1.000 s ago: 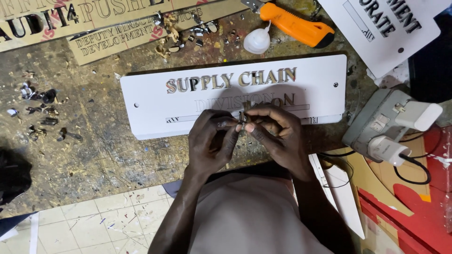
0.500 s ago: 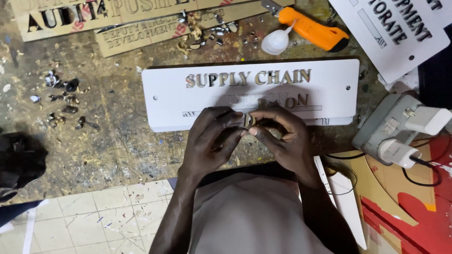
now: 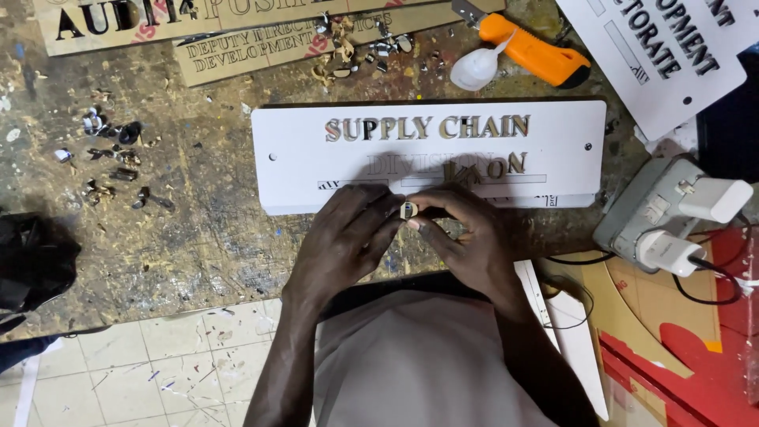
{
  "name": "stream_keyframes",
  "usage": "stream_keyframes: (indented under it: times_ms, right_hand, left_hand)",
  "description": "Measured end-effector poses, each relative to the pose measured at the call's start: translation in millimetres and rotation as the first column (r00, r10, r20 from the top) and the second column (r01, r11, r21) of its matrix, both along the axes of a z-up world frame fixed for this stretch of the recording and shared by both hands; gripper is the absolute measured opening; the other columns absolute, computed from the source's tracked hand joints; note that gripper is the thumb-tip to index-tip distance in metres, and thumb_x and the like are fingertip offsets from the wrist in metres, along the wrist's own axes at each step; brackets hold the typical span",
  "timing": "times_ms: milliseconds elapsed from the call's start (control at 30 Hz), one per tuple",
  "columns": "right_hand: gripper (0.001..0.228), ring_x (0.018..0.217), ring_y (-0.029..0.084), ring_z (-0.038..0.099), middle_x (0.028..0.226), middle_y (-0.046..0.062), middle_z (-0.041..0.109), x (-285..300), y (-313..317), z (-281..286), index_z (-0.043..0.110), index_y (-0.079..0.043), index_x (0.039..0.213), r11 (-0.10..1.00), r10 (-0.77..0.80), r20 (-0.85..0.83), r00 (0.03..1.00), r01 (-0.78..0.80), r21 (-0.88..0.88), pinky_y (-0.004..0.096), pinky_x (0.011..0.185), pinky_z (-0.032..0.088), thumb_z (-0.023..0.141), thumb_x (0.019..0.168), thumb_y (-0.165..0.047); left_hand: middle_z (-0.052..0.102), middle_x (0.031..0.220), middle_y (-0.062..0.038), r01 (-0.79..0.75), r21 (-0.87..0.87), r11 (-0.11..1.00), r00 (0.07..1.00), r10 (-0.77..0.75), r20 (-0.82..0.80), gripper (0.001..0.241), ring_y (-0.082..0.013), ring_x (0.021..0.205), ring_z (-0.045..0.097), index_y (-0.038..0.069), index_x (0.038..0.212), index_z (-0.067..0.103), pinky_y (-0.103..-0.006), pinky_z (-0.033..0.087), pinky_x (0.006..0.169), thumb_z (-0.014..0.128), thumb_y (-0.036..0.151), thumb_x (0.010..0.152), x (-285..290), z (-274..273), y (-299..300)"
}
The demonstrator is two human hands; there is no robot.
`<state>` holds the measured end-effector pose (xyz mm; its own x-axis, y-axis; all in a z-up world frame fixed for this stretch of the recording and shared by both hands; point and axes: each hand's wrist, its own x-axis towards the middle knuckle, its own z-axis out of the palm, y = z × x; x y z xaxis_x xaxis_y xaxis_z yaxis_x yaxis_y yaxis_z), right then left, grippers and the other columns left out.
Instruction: Applying glue to individual letters and precisely placing them onto a sign board.
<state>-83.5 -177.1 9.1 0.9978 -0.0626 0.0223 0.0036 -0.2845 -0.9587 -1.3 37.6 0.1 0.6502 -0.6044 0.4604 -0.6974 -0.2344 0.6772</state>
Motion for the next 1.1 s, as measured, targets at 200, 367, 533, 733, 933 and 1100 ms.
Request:
stream_keyframes:
  times_ms: [200,367,533,733,933,1100]
  right_hand:
    - [0.030,0.115,0.046,0.081,0.111,0.024,0.079,1.9,-0.5,-3.9,0.078,0.002,0.133,1.000,0.019,0.023,1.000,-0.019,0.016,0.062,0.096,0.068,0.079,0.104,0.000]
    - [0.028,0.114,0.043,0.078,0.115,0.022,0.078,20.4,-33.9,6.6,0.076,0.001,0.131,1.000,0.015,0.065,0.998,-0.015,-0.007,0.060,0.099,0.066,0.076,0.103,0.004]
    - [0.033,0.119,0.040,0.071,0.130,0.024,0.067,48.2,-74.6,-13.4,0.070,0.002,0.143,0.954,-0.253,0.213,0.944,0.280,-0.109,0.052,0.102,0.064,0.078,0.112,0.005]
    - [0.056,0.148,0.040,0.060,0.161,0.024,0.057,99.7,-95.5,-24.9,0.050,-0.008,0.167,0.919,-0.114,0.199,0.973,0.180,-0.351,0.050,0.112,0.057,0.077,0.118,-0.018]
    - [0.040,0.130,0.037,0.068,0.142,0.020,0.071,109.6,-87.3,-22.8,0.063,-0.005,0.153,0.946,-0.153,0.246,0.957,0.214,-0.244,0.046,0.100,0.057,0.073,0.114,0.001]
    - [0.076,0.130,0.034,0.066,0.148,0.024,0.066,70.5,-74.2,-17.0,0.041,0.001,0.177,0.934,-0.193,0.293,0.936,0.267,-0.237,0.044,0.107,0.057,0.058,0.125,-0.051]
  left_hand:
    - [0.078,0.105,-0.018,0.026,0.035,0.999,0.999,-0.025,-0.029,0.020,-0.0388,0.110,0.079,-0.001,0.113,0.085,-0.0488,0.066,0.094,0.088,0.005,0.094,7.1,-5.0,1.5]
    - [0.076,0.110,-0.020,0.024,-0.034,0.999,0.988,-0.029,-0.150,0.028,-0.0412,0.110,0.077,0.001,0.118,0.082,-0.0510,0.067,0.089,0.087,0.011,0.093,17.6,-37.1,8.4]
    - [0.073,0.110,-0.023,-0.063,-0.055,0.996,0.975,0.050,-0.218,0.029,-0.0451,0.104,0.073,0.000,0.118,0.078,-0.0563,0.064,0.084,0.083,0.014,0.093,29.0,-28.0,20.7]
    - [0.067,0.132,-0.021,-0.120,0.062,0.991,0.969,0.131,-0.210,0.025,-0.0371,0.123,0.070,-0.004,0.124,0.069,-0.0452,0.060,0.094,0.078,0.007,0.104,36.0,-1.9,29.8]
    - [0.067,0.137,-0.018,-0.136,0.080,0.988,0.963,0.150,-0.224,0.031,-0.0366,0.126,0.069,0.001,0.133,0.068,-0.0483,0.061,0.101,0.078,0.011,0.105,39.7,-10.6,47.7]
    - [0.065,0.140,-0.022,-0.068,0.085,0.994,0.957,0.089,-0.275,0.038,-0.0400,0.126,0.070,-0.003,0.136,0.066,-0.0499,0.063,0.099,0.079,0.013,0.104,38.5,-17.3,50.8]
